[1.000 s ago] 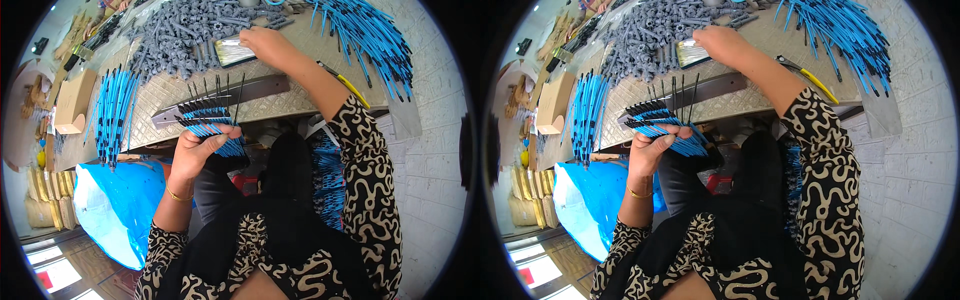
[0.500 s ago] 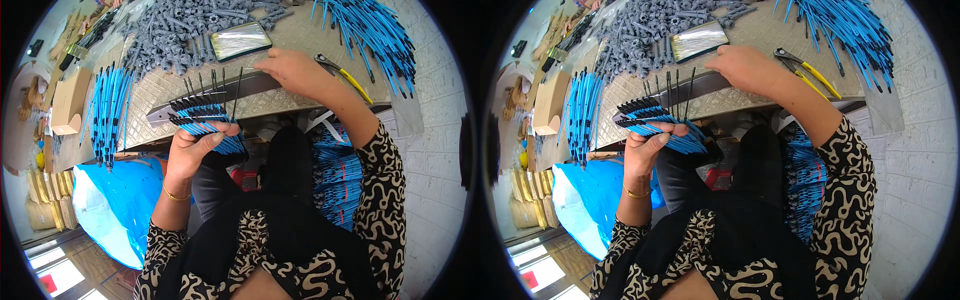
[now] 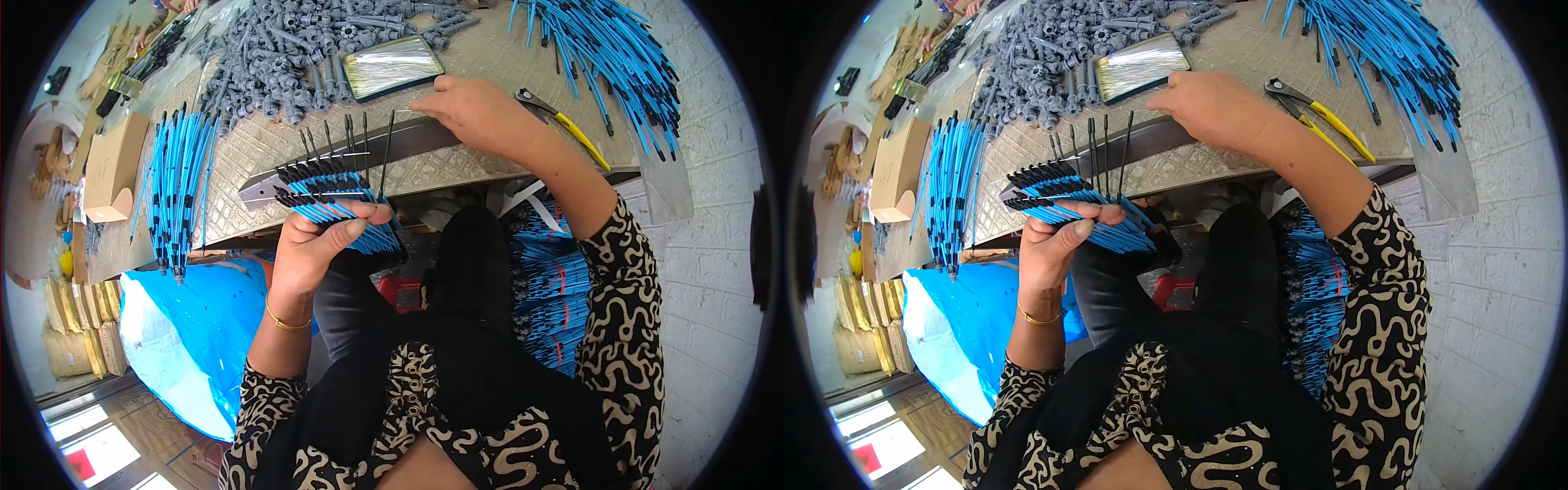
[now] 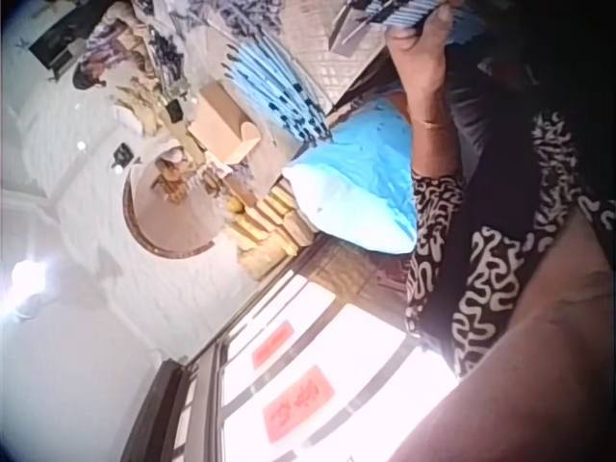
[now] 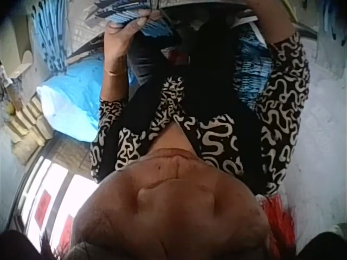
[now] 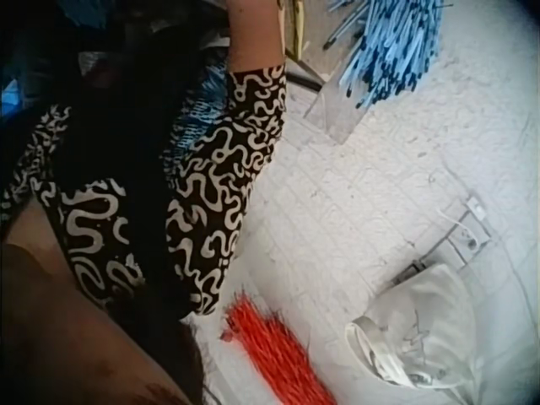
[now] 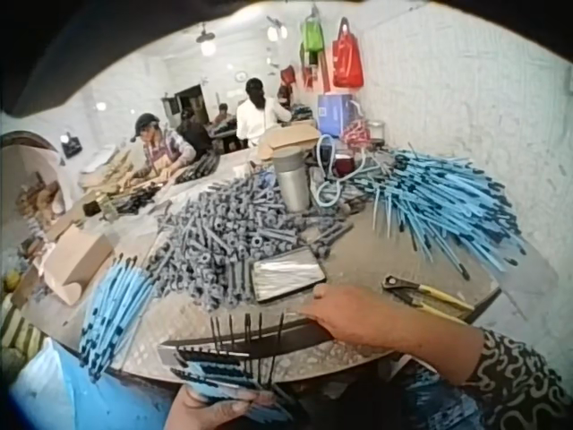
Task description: The person assembles blue ribbed components onto a central frame, then uses pliers to trim wire or plastic ends from the assembled parts.
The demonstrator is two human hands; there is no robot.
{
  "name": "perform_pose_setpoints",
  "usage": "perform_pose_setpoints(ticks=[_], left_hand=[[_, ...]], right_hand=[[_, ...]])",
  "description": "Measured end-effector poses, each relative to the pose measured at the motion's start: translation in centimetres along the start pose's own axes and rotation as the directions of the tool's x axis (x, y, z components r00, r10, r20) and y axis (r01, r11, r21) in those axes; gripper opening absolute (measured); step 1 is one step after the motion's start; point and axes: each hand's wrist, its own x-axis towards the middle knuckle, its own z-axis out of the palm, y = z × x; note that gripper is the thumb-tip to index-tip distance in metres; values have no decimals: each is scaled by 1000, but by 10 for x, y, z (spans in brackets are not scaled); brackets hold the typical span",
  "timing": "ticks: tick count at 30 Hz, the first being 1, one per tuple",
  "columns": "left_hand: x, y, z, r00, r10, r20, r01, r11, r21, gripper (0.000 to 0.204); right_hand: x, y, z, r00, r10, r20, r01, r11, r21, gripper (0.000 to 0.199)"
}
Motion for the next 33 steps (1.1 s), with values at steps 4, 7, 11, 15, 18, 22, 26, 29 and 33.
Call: perform_pose_setpoints(ticks=[4, 7, 11, 15, 18, 22, 26, 29, 33], left_hand=[[0, 2, 1, 1000, -4, 1, 4, 1000, 5, 17], [-1, 3, -1, 1000, 0, 3, 0, 1000, 8, 17], [-1, 4, -2, 1000, -10, 4, 10, 1000, 7, 17], [0, 6, -5, 999, -29, 16, 29, 999, 46, 17], [1, 6, -8, 999, -22, 28, 21, 999, 39, 17], [1, 7, -11, 999, -19, 39, 17, 999, 46, 16], [2, 6, -16, 999, -18, 45, 16, 999, 48, 16], [1, 8, -19, 999, -21, 40, 20, 999, 35, 16], [1, 10, -23, 999, -14, 48, 12, 999, 40, 16]], right_hand=[[3, -1, 0, 1000, 6, 18, -5, 1000, -29, 19], [9, -2, 5, 1000, 1, 23, 0, 1000, -11, 21], [16, -6, 13, 1000, -15, -6, 15, 1000, 21, 22], [25, -9, 19, 999, -20, -25, 21, 999, 31, 21], [31, -13, 21, 1000, -17, -22, 18, 999, 39, 20], [38, -17, 25, 1000, -9, -14, 10, 998, 59, 20], [47, -20, 32, 1000, -18, -20, 20, 997, 80, 20], [54, -22, 36, 1000, -23, -20, 25, 996, 88, 20], [63, -26, 40, 1000, -30, -6, 30, 993, 112, 20]])
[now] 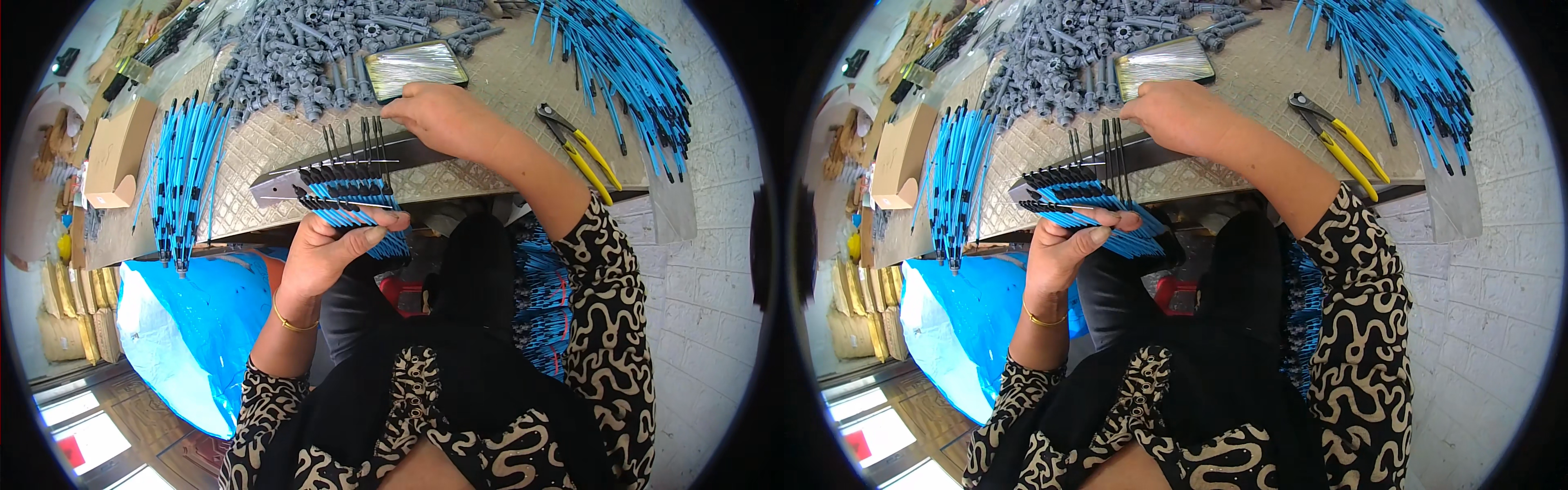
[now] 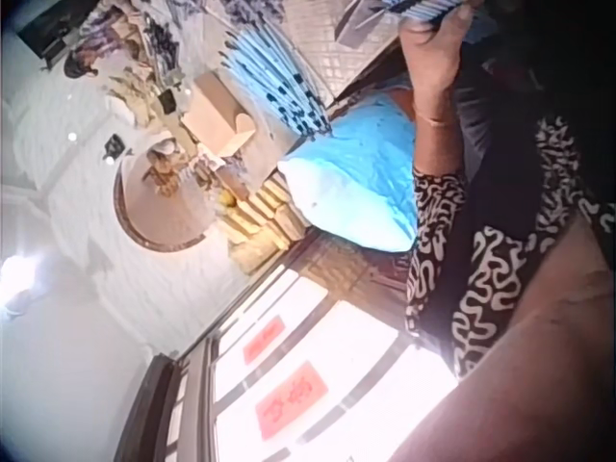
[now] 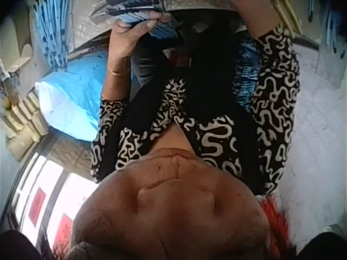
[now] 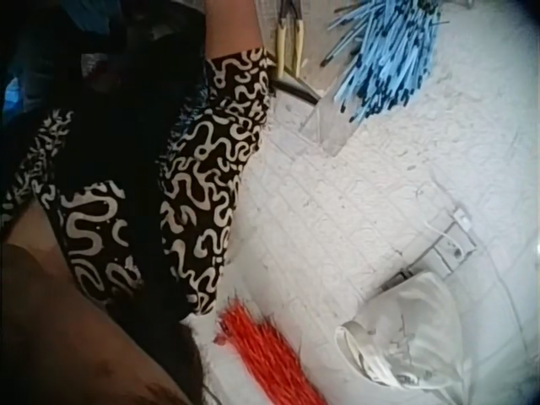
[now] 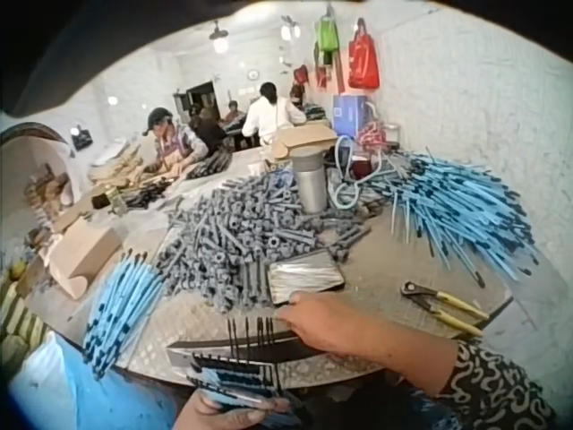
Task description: The person assembles blue ribbed components onto a central frame, then uses pliers to trim wire or plastic ends from the assembled parts.
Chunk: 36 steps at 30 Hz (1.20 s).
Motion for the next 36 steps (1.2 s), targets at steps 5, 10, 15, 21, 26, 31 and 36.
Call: perform_pose_setpoints(ticks=[5, 10, 15, 21, 26, 31, 36], left_hand=[[-3, 2, -5, 1000, -7, -3, 7, 1000, -9, 16], [-6, 7, -13, 1000, -24, -4, 24, 1000, -16, 16], [-8, 14, -24, 999, -32, 32, 33, 999, -17, 18], [-11, 23, -47, 987, -124, 105, 126, 992, -12, 19], [-12, 28, -65, 974, -149, 173, 158, 986, -42, 19], [-16, 31, -73, 970, -178, 164, 191, 979, -66, 20], [-18, 32, -76, 973, -167, 161, 182, 980, -84, 20]], right_hand=[[9, -8, 2, 999, 14, 37, -13, 1000, -11, 19], [21, -14, 9, 998, 12, 61, -12, 1000, -3, 17], [35, -18, 17, 998, -23, 53, 21, 998, 52, 16], [49, -25, 27, 997, -29, 78, 23, 997, 71, 15], [64, -35, 34, 995, -38, 91, 30, 996, 85, 17], [73, -37, 52, 999, -17, 47, 4, 959, 282, 19], [85, -43, 61, 988, 51, 146, -103, 922, 374, 22]])
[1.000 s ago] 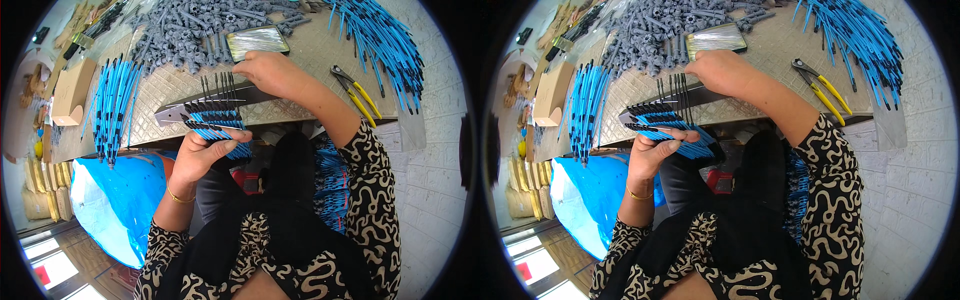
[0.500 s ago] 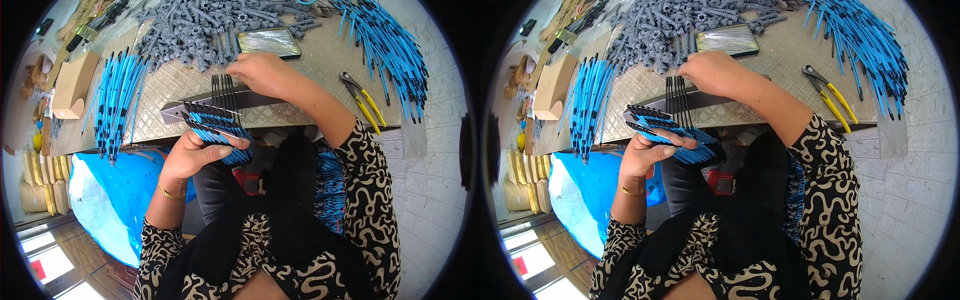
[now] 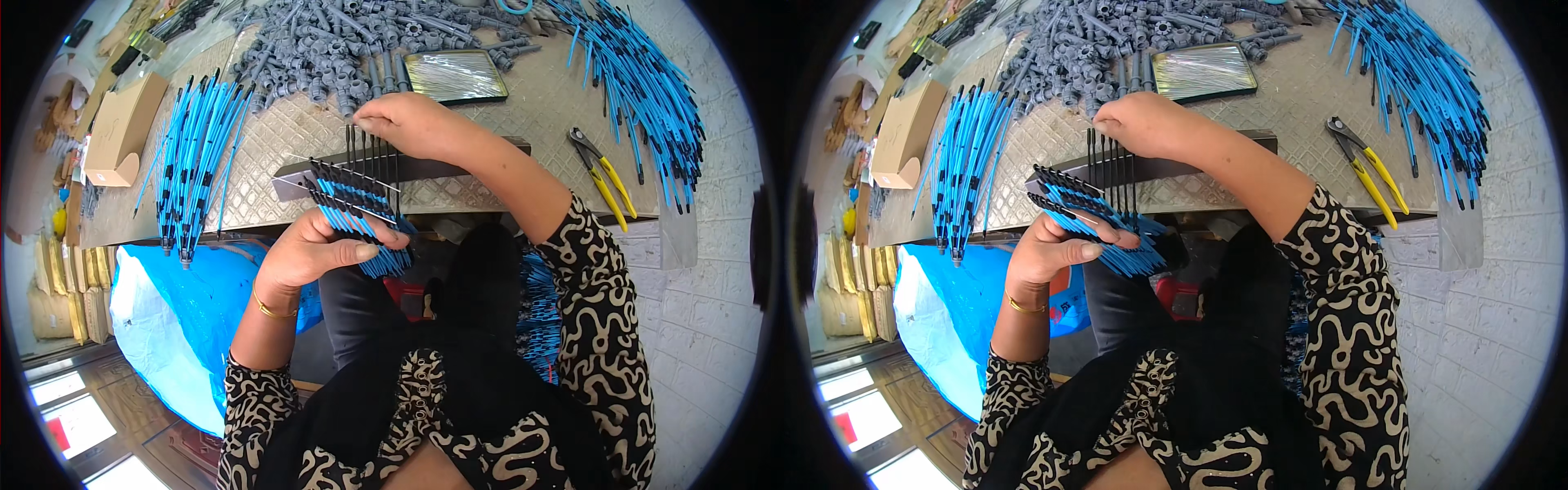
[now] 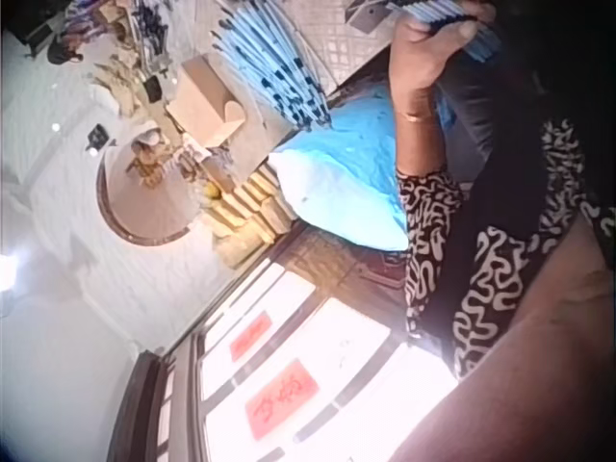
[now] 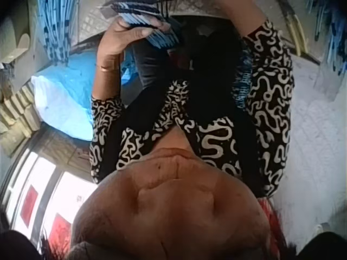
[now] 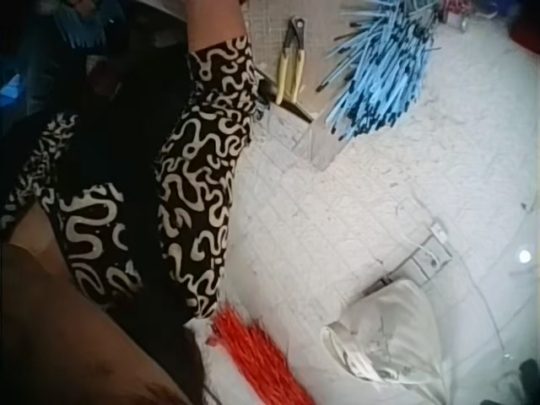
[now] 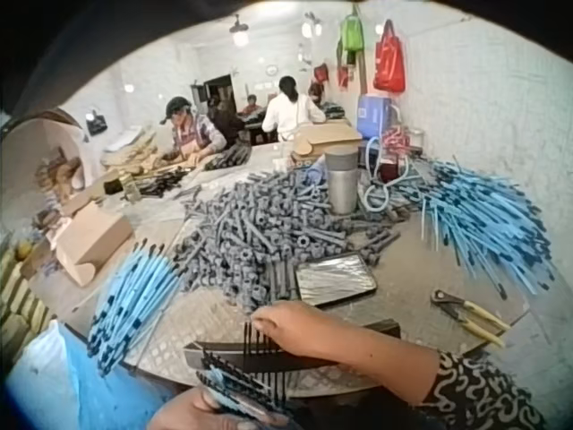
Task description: The person assembles blue ribbed components onto a central frame, then uses pliers to trim wire or plastic ends from the assembled parts.
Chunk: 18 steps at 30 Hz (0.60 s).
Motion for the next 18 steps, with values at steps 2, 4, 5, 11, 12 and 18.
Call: perform_pose_setpoints(ticks=[2, 4, 5, 11, 12, 18], left_hand=[[-1, 0, -2, 1000, 4, 1, -4, 1000, 0, 20], [-1, 1, -4, 1000, -1, 8, 1, 1000, 0, 19], [-1, 1, -5, 1000, -3, 13, 3, 1000, 1, 19], [-4, -2, -10, 998, 58, 19, -58, 998, -10, 18], [-4, -1, -11, 999, 50, 13, -50, 999, -9, 18], [-17, 3, -10, 997, 71, 3, -70, 995, -66, 18]], right_hand=[[6, -6, 4, 999, 50, 20, -51, 997, 50, 23], [9, -11, 1, 997, 74, 31, -76, 994, 73, 23], [10, -13, -4, 990, 125, 62, -129, 990, 58, 23], [-11, -2, -13, 993, 37, -108, -55, 986, -160, 22], [-12, -2, -15, 994, 35, -107, -52, 986, -159, 22], [-13, -11, -37, 915, -311, 258, 380, 879, -288, 32]])
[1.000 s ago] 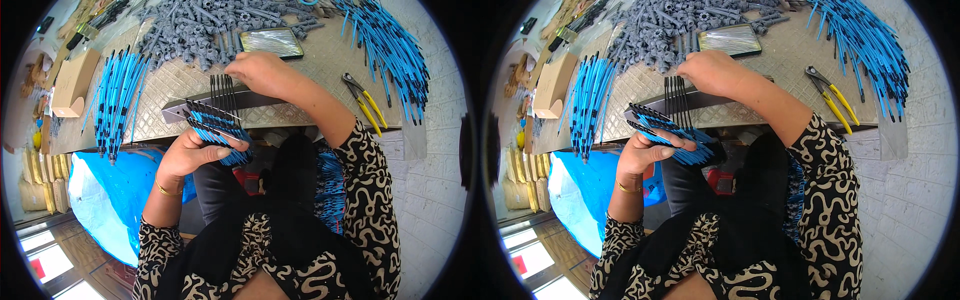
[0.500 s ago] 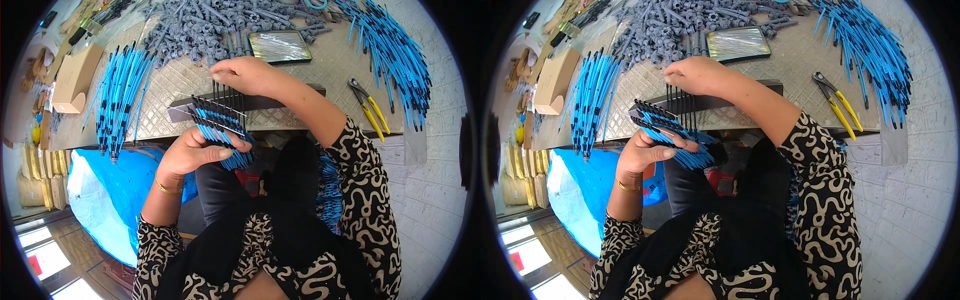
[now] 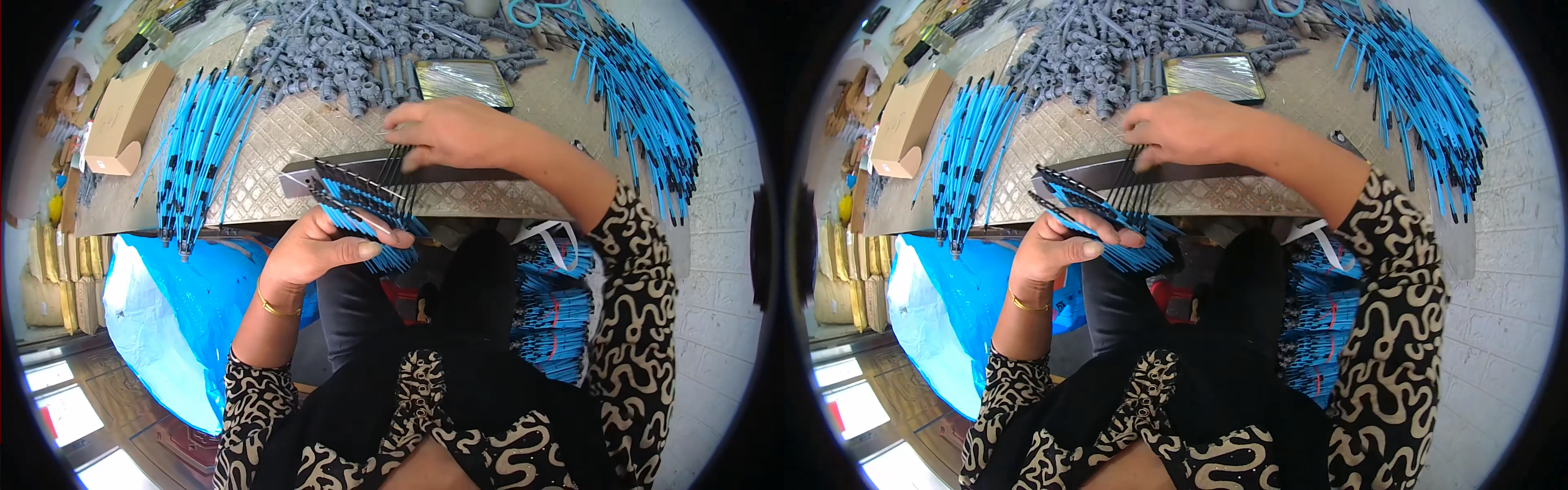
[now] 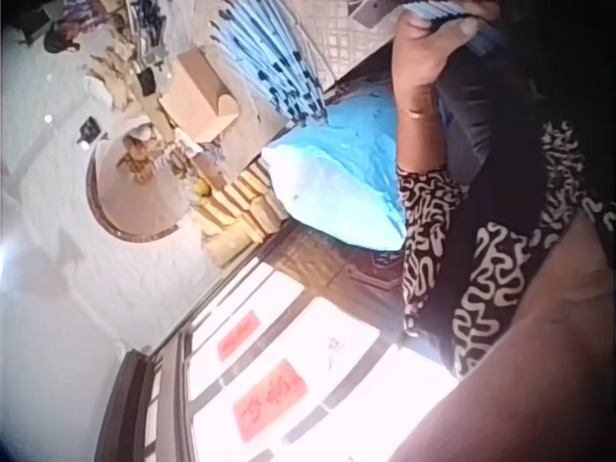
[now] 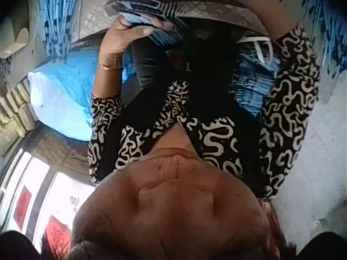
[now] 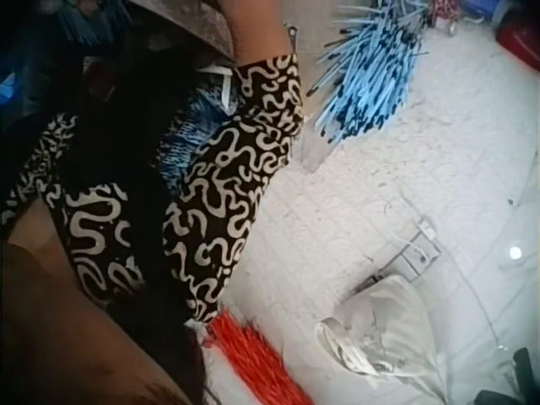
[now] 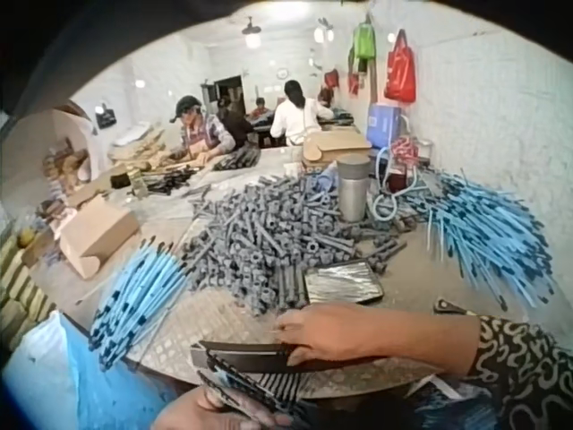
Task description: The person assembles blue ribbed components onto a central frame, then uses pliers to trim wire or plastic ends from the assembled parts.
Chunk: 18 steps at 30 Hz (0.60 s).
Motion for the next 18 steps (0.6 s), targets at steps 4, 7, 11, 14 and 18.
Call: perform_pose_setpoints(ticks=[4, 7, 11, 14, 18], left_hand=[[-10, 8, 10, 1000, -19, 4, 18, 997, 80, 17], [-30, 12, 23, 998, -69, 10, 68, 996, 49, 18], [-82, 0, 58, 971, -32, 237, -41, 954, 298, 19], [-144, -4, 97, 919, -329, 218, 259, 920, 293, 22], [-225, -20, 141, 857, -501, 121, 475, 859, 192, 21]], right_hand=[[0, -22, -25, 967, -207, 148, 225, 968, -114, 40], [0, -52, -38, 937, -251, 245, 302, 932, -199, 43], [-16, -134, -48, 920, -211, 330, 334, 863, -379, 40], [-49, -219, -20, 913, -33, 406, 218, 881, -419, 33], [-90, -282, 66, 913, -1, 408, 13, 1000, -28, 29]])
